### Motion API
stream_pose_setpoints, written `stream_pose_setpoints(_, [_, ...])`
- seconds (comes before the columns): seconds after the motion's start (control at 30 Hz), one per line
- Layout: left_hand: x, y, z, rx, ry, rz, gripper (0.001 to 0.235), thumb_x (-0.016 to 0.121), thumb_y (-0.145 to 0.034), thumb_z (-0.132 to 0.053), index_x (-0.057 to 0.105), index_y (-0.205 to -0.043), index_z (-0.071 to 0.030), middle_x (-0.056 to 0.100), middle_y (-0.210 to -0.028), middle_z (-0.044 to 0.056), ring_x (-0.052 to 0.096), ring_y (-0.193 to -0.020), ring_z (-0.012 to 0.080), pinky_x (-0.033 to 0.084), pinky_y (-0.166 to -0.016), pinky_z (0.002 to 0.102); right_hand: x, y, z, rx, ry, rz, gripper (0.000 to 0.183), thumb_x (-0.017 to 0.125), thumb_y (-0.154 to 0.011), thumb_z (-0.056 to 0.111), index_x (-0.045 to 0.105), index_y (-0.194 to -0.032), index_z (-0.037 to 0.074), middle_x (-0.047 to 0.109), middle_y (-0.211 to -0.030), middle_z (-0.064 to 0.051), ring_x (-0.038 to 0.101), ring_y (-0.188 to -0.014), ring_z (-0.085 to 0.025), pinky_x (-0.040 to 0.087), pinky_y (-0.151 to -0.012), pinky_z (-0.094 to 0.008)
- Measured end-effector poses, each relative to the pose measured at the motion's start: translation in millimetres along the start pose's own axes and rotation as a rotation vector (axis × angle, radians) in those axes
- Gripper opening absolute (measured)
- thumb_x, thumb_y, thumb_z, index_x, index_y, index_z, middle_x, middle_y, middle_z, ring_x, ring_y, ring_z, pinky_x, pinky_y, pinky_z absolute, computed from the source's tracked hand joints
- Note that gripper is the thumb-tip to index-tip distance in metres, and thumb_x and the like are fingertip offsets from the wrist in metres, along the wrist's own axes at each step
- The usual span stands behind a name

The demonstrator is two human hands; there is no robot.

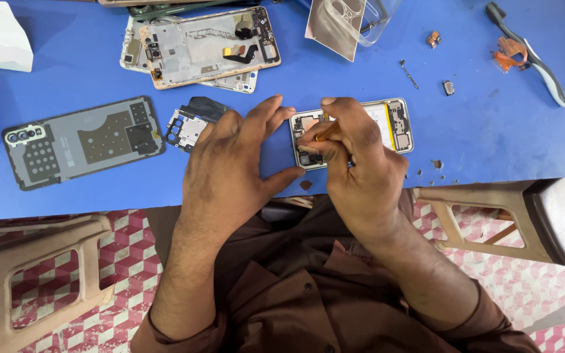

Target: The person uses a small screwdriver to remove and install screws on the internal components of a disassembled smartphone. They repeatedly handle small screws and parts, placing them on the workbench and reinserting them into the phone chassis.

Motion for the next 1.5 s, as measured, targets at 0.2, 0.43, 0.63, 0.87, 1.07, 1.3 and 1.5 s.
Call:
stream_pose_setpoints(0.2, [2,0,2,-0.022,-0.005,0.025,0.095,0.096,-0.067,-0.039,0.052,-0.146,-0.012,0.069,-0.104,0.006,0.064,-0.093,0.0263,0.053,-0.088,0.043,-14,-18,-12,-0.002,-0.236,0.230,0.050,0.060,-0.105,-0.019,0.043,-0.146,0.004,0.075,-0.111,-0.015,0.078,-0.109,-0.021,0.069,-0.095,-0.027])
stream_pose_setpoints(0.43, [4,0,4,-0.078,-0.032,0.060,0.097,0.097,-0.064,-0.042,0.053,-0.145,-0.013,0.065,-0.098,0.010,0.066,-0.092,0.0279,0.054,-0.083,0.043,-31,-59,-29,-0.204,-0.244,0.674,0.035,0.067,-0.102,-0.006,0.056,-0.132,0.005,0.077,-0.111,-0.014,0.079,-0.107,-0.022,0.069,-0.093,-0.032])
stream_pose_setpoints(0.63, [4,-2,4,-0.073,-0.011,0.057,0.097,0.097,-0.063,-0.043,0.053,-0.144,-0.012,0.065,-0.101,0.010,0.066,-0.093,0.0278,0.054,-0.084,0.043,-19,-70,-37,-0.201,-0.376,0.761,0.035,0.064,-0.103,-0.009,0.053,-0.134,0.005,0.077,-0.111,-0.011,0.080,-0.109,-0.022,0.069,-0.095,-0.033])
stream_pose_setpoints(0.87, [2,-4,1,-0.077,-0.018,0.064,0.095,0.097,-0.064,-0.041,0.055,-0.144,-0.011,0.064,-0.098,0.011,0.066,-0.092,0.0317,0.053,-0.084,0.045,-19,-52,-45,-0.127,-0.510,0.611,0.040,0.060,-0.105,-0.014,0.048,-0.138,0.006,0.075,-0.109,-0.010,0.080,-0.101,-0.020,0.068,-0.086,-0.026])
stream_pose_setpoints(1.07, [2,-8,-2,-0.102,-0.055,0.094,0.094,0.096,-0.061,-0.039,0.056,-0.142,-0.012,0.066,-0.097,0.015,0.064,-0.089,0.0347,0.052,-0.080,0.047,-19,-42,-36,-0.179,-0.310,0.465,0.046,0.063,-0.098,-0.020,0.055,-0.135,0.005,0.074,-0.104,-0.011,0.079,-0.100,-0.019,0.069,-0.086,-0.027])
stream_pose_setpoints(1.3, [3,-12,-13,0.068,-0.093,0.013,0.089,0.094,-0.065,-0.037,0.056,-0.140,-0.006,0.076,-0.117,0.009,0.065,-0.103,0.0360,0.052,-0.089,0.047,-25,-29,-35,0.029,-0.364,0.439,0.037,0.055,-0.103,-0.012,0.058,-0.136,0.005,0.074,-0.111,-0.011,0.079,-0.105,-0.020,0.068,-0.095,-0.029])
stream_pose_setpoints(1.5, [20,-5,6,-0.099,-0.154,0.089,0.095,0.096,-0.062,-0.041,0.057,-0.143,-0.011,0.074,-0.105,0.013,0.070,-0.085,0.0309,0.057,-0.078,0.043,-24,-10,-42,-0.001,-0.568,0.355,0.036,0.049,-0.113,-0.007,0.054,-0.145,0.007,0.063,-0.143,-0.012,0.074,-0.114,-0.022,0.066,-0.100,-0.030])
Point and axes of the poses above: each hand's wrist, its own y-axis away from the middle knuckle, its own x-axis out of the palm, z = x × y, the point moved 3 cm from there along -y, towards the middle knuckle
